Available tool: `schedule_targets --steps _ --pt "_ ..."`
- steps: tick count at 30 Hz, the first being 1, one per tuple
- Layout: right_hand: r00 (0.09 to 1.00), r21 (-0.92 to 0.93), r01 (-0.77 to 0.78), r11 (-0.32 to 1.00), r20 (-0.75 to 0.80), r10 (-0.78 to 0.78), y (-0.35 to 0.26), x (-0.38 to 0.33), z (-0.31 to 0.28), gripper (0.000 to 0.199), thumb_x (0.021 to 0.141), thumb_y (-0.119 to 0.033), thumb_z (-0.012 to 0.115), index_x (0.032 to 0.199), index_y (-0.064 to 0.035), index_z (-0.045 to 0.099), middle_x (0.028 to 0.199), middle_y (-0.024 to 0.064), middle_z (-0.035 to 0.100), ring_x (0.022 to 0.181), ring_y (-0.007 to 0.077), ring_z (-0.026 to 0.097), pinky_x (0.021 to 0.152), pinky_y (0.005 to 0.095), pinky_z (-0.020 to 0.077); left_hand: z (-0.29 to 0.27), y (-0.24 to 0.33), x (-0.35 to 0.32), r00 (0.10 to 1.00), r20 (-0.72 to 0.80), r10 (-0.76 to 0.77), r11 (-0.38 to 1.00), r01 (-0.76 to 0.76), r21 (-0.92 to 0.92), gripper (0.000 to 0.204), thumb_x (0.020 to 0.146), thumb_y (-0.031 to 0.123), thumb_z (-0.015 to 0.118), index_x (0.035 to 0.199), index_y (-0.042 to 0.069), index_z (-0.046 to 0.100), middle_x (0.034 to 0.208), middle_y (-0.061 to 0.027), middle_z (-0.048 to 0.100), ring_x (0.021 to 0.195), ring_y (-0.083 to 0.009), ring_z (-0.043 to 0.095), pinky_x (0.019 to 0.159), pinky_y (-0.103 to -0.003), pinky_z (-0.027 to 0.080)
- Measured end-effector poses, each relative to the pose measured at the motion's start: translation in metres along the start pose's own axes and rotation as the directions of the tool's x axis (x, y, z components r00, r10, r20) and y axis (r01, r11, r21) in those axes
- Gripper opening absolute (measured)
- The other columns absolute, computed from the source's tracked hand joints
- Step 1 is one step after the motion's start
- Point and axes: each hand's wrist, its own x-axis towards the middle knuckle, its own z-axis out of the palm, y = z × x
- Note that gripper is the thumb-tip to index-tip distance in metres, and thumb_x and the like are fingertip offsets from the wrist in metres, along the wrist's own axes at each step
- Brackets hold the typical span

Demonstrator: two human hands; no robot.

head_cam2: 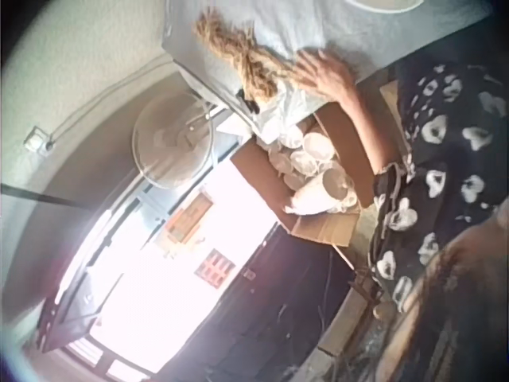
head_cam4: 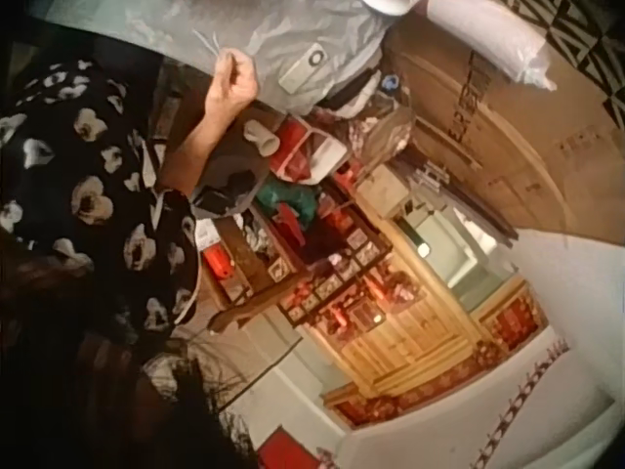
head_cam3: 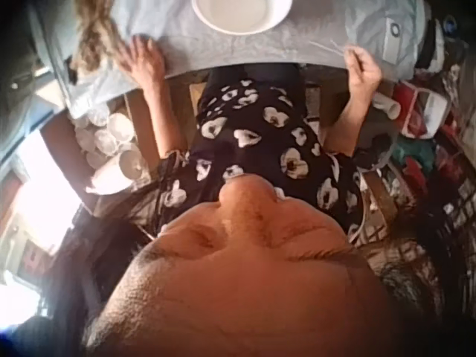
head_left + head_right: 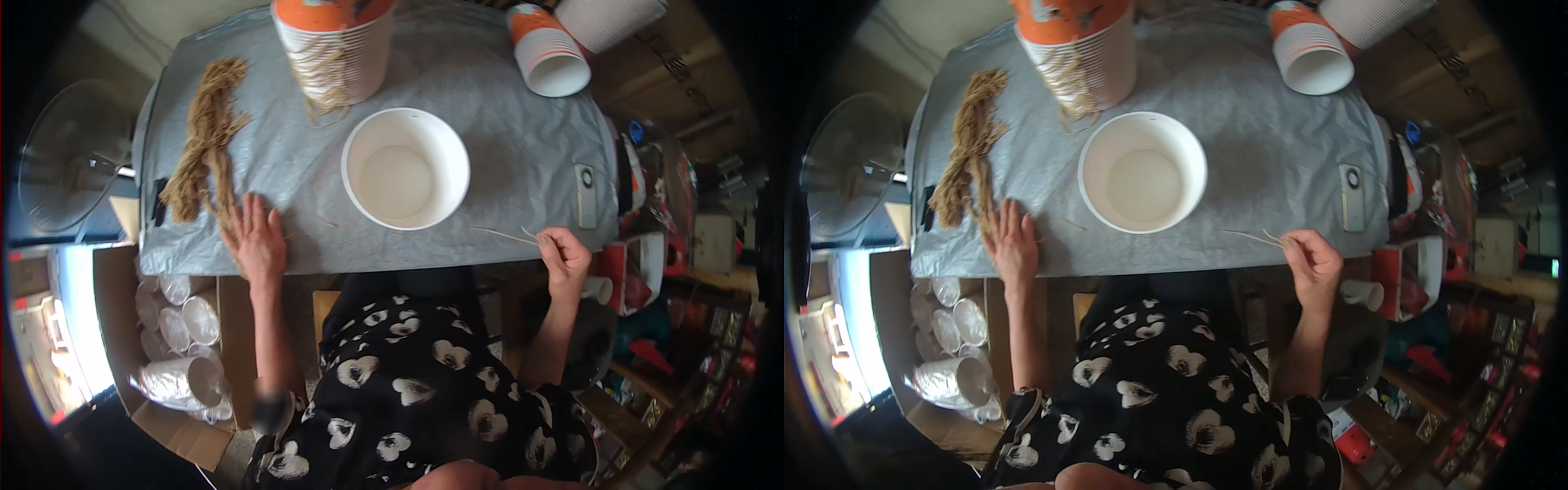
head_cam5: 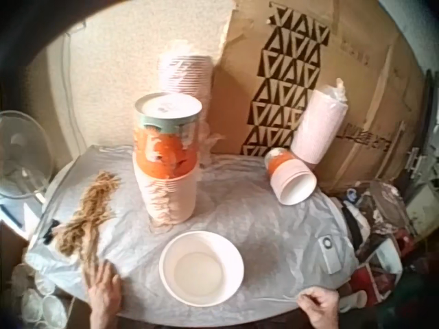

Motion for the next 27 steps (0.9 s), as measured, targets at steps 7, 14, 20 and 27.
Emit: schedule_targets --steps 7,14,20,27 --pt "0.952 -0.093 0.294 0.951 0.121 -0.282 -0.035 -0.003 0.059 0.004 0.093 0.001 0.071 0.097 0.0019 0.069 0.07 -0.0032 0.059 0.059 0.0023 0.046 0.053 0.0211 0.036 -0.086 0.089 -0.038 0.979 -0.049 0.196 0.591 -0.158 -0.791 0.02 0.089 -0.004 0.07 0.109 -0.001 0.073 0.102 -0.0145 0.076 0.091 -0.0225 0.073 0.083 -0.034 0.056" --pt "0.904 0.008 0.292 0.956 0.323 -0.279 -0.044 -0.006 0.084 0.007 0.092 0.0 0.072 0.097 0.0017 0.067 0.072 0.0016 0.062 0.058 0.0058 0.048 0.053 0.0225 0.0389 -0.121 0.162 -0.056 0.851 0.226 0.475 0.103 0.201 -0.974 0.046 0.085 0.001 0.081 0.129 0.005 0.067 0.105 -0.0093 0.075 0.089 -0.0141 0.074 0.075 -0.028 0.061" --pt "0.894 0.017 0.293 0.956 0.349 -0.28 -0.046 -0.01 0.093 0.007 0.091 0.001 0.071 0.097 0.001 0.067 0.074 0.0027 0.064 0.06 0.0062 0.052 0.054 0.0232 0.0417 -0.108 0.167 -0.054 0.867 0.09 0.491 0.162 0.011 -0.987 0.026 0.085 0.002 0.08 0.111 0.005 0.075 0.097 -0.0064 0.076 0.084 -0.0142 0.074 0.073 -0.028 0.061" --pt "0.888 0.073 0.273 0.959 0.365 -0.281 -0.039 -0.009 0.1 0.012 0.089 0.002 0.073 0.101 -0.0004 0.069 0.072 0.0008 0.061 0.059 0.0054 0.049 0.054 0.0232 0.0404 -0.102 0.158 -0.049 0.866 0.104 0.489 0.235 -0.016 -0.972 0.009 0.087 0.004 0.079 0.095 0.003 0.077 0.091 -0.0069 0.076 0.08 -0.0161 0.074 0.07 -0.03 0.059"
